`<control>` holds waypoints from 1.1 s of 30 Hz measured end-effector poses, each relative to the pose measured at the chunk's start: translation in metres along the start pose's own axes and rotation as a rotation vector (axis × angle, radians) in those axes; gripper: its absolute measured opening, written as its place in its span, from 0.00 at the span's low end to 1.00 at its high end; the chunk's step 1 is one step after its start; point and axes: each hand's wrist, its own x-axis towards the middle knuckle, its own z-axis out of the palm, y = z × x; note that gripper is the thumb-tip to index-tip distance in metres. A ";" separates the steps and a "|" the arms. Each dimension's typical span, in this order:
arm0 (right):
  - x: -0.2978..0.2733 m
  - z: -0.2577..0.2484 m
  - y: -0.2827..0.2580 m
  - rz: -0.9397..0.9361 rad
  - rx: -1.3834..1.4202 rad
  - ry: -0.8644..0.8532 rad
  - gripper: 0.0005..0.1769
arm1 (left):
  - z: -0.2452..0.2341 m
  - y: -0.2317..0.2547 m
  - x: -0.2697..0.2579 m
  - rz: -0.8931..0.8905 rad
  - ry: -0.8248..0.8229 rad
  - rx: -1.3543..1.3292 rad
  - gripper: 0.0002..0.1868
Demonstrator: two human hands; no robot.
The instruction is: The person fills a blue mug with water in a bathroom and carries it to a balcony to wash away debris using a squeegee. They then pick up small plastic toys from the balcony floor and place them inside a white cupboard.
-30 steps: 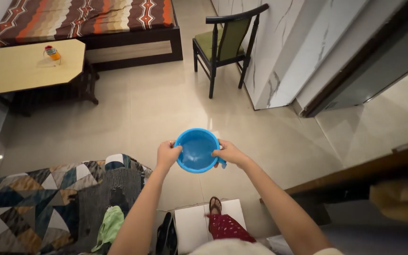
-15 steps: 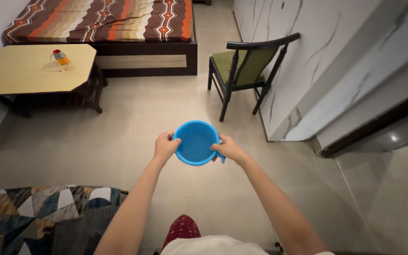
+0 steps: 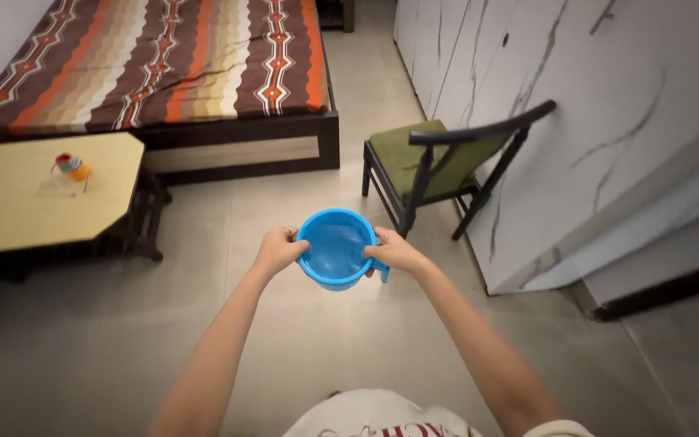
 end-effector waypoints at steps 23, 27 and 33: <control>0.540 -0.240 -0.155 -0.108 0.105 0.056 0.28 | -0.064 -0.011 0.593 0.026 0.218 0.085 0.11; 0.627 -0.274 -0.174 -0.132 0.176 0.186 0.29 | -0.077 -0.001 0.703 -0.019 0.183 0.036 0.11; 0.774 -0.338 -0.206 -0.171 0.179 0.312 0.26 | -0.093 -0.008 0.881 0.057 0.084 0.035 0.11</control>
